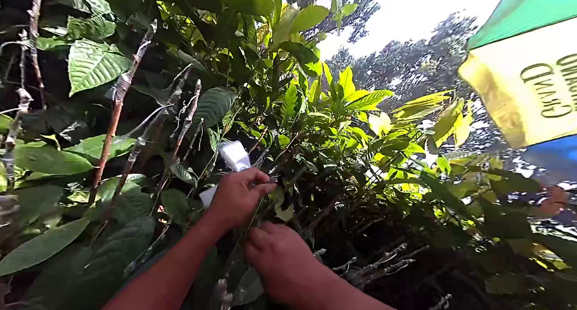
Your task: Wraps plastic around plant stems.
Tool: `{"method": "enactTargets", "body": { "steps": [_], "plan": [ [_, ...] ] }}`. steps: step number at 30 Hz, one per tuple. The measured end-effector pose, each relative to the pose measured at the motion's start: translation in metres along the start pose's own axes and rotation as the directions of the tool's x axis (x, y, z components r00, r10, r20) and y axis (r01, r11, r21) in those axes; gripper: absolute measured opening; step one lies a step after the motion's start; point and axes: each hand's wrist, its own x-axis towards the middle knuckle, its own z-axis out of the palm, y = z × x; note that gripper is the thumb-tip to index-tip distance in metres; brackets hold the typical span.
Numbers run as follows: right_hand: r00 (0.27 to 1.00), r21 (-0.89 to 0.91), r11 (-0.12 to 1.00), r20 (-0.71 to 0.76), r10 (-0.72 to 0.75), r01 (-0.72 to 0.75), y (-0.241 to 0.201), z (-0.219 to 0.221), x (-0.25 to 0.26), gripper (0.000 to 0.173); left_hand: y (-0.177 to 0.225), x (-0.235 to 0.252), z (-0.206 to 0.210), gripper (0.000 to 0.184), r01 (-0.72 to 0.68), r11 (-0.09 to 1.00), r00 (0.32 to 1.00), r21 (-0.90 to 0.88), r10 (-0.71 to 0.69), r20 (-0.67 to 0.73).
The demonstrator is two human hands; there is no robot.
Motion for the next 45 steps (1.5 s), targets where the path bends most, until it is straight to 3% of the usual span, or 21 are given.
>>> {"method": "enactTargets", "body": {
  "steps": [2, 4, 7, 8, 10, 12, 13, 15, 16, 19, 20, 22, 23, 25, 27, 31, 34, 36, 38, 41, 45],
  "plan": [
    [0.996, -0.02, 0.996, 0.044, -0.082, 0.083, -0.028, -0.015, 0.006, 0.008, -0.001, 0.0, 0.002, 0.016, -0.027, 0.999, 0.999, 0.031, 0.027, 0.018],
    [0.994, 0.0, 1.0, -0.109, -0.018, 0.018, -0.003, -0.047, 0.024, 0.009, -0.005, -0.003, 0.007, 0.014, -0.08, 0.996, 0.995, 0.029, 0.078, 0.068],
    [0.852, 0.301, 0.925, -0.394, 0.344, -0.234, 0.066, -0.054, 0.038, 0.013, -0.014, -0.003, 0.009, 0.032, -0.155, 0.986, 0.977, -0.064, 0.163, 0.134],
    [0.794, 0.524, 0.791, -0.311, 0.522, -0.315, 0.077, -0.043, 0.035, 0.013, -0.015, -0.002, 0.006, 0.045, -0.143, 0.985, 0.978, -0.091, 0.155, 0.137],
    [0.731, 0.869, 0.329, 0.054, 0.68, -0.37, 0.078, -0.021, 0.028, 0.009, -0.017, 0.0, -0.002, 0.042, -0.134, 0.985, 0.984, -0.11, 0.146, 0.104],
    [0.786, 0.947, 0.062, 0.224, 0.577, -0.315, 0.07, -0.007, 0.021, 0.011, -0.02, 0.0, -0.006, 0.02, -0.189, 0.977, 0.98, -0.099, 0.195, 0.051],
    [0.829, 0.958, 0.043, 0.222, 0.514, -0.284, 0.066, -0.005, 0.017, 0.013, -0.02, 0.0, -0.006, 0.016, -0.208, 0.974, 0.977, -0.087, 0.212, 0.03],
    [0.851, 0.915, 0.258, 0.145, 0.505, -0.309, 0.058, -0.004, 0.017, 0.026, -0.02, 0.0, -0.004, 0.014, -0.231, 0.972, 0.973, -0.038, 0.23, -0.036],
    [0.818, 0.858, 0.373, 0.089, 0.569, -0.353, 0.054, -0.004, 0.02, 0.026, -0.02, 0.0, -0.001, 0.014, -0.235, 0.972, 0.97, -0.007, 0.234, -0.063],
    [0.641, 0.777, 0.473, -0.118, 0.758, -0.416, 0.057, 0.004, 0.029, 0.014, -0.014, 0.002, 0.001, 0.014, -0.143, 0.99, 0.99, 0.003, 0.143, 0.018],
    [0.648, 0.689, 0.603, -0.251, 0.719, -0.402, 0.061, 0.011, 0.027, 0.015, -0.011, 0.003, -0.001, 0.013, -0.109, 0.994, 0.992, -0.02, 0.11, 0.055],
    [0.74, 0.318, 0.907, -0.532, 0.412, -0.276, 0.067, 0.025, 0.019, 0.018, -0.01, 0.003, -0.007, 0.011, -0.072, 0.996, 0.994, -0.054, 0.077, 0.08],
    [0.773, 0.153, 0.965, -0.578, 0.262, -0.212, 0.067, 0.026, 0.017, 0.018, -0.011, 0.003, -0.01, 0.01, -0.069, 0.996, 0.994, -0.058, 0.074, 0.083],
    [0.789, -0.018, 0.987, -0.603, 0.116, -0.159, 0.064, 0.022, 0.016, 0.014, -0.013, 0.003, -0.012, 0.011, -0.072, 0.996, 0.992, -0.057, 0.078, 0.096],
    [0.814, -0.014, 0.984, -0.565, 0.138, -0.177, 0.071, 0.015, 0.008, 0.019, -0.013, 0.003, -0.012, 0.012, -0.065, 0.996, 0.991, -0.063, 0.072, 0.115],
    [0.87, 0.222, 0.912, -0.288, 0.4, -0.346, 0.063, 0.003, -0.021, 0.025, -0.013, 0.004, -0.018, 0.019, -0.06, 0.997, 0.997, -0.05, 0.062, 0.044],
    [0.962, 0.563, 0.82, -0.151, 0.226, -0.104, -0.003, -0.011, -0.019, 0.02, -0.012, 0.002, -0.001, 0.014, -0.057, 0.996, 0.998, -0.063, 0.057, -0.01],
    [0.977, 0.66, 0.75, -0.129, 0.17, -0.044, -0.007, -0.022, -0.012, 0.02, -0.013, 0.0, 0.015, 0.017, -0.084, 0.996, 0.996, 0.014, 0.084, 0.01],
    [0.947, 0.588, 0.792, -0.132, 0.293, -0.163, 0.021, -0.03, -0.013, 0.023, -0.015, 0.001, 0.021, 0.035, -0.052, 0.997, 0.997, 0.063, 0.048, 0.063],
    [0.854, 0.379, 0.83, -0.161, 0.495, -0.41, 0.066, -0.036, -0.022, 0.027, -0.007, 0.004, 0.015, 0.066, -0.038, 0.998, 0.993, -0.057, 0.044, 0.111],
    [0.775, 0.393, 0.712, 0.002, 0.632, -0.582, 0.071, -0.068, -0.064, 0.043, 0.049, -0.003, -0.018, 0.042, -0.26, 0.958, 0.953, -0.119, 0.235, -0.193]
  ]
}}
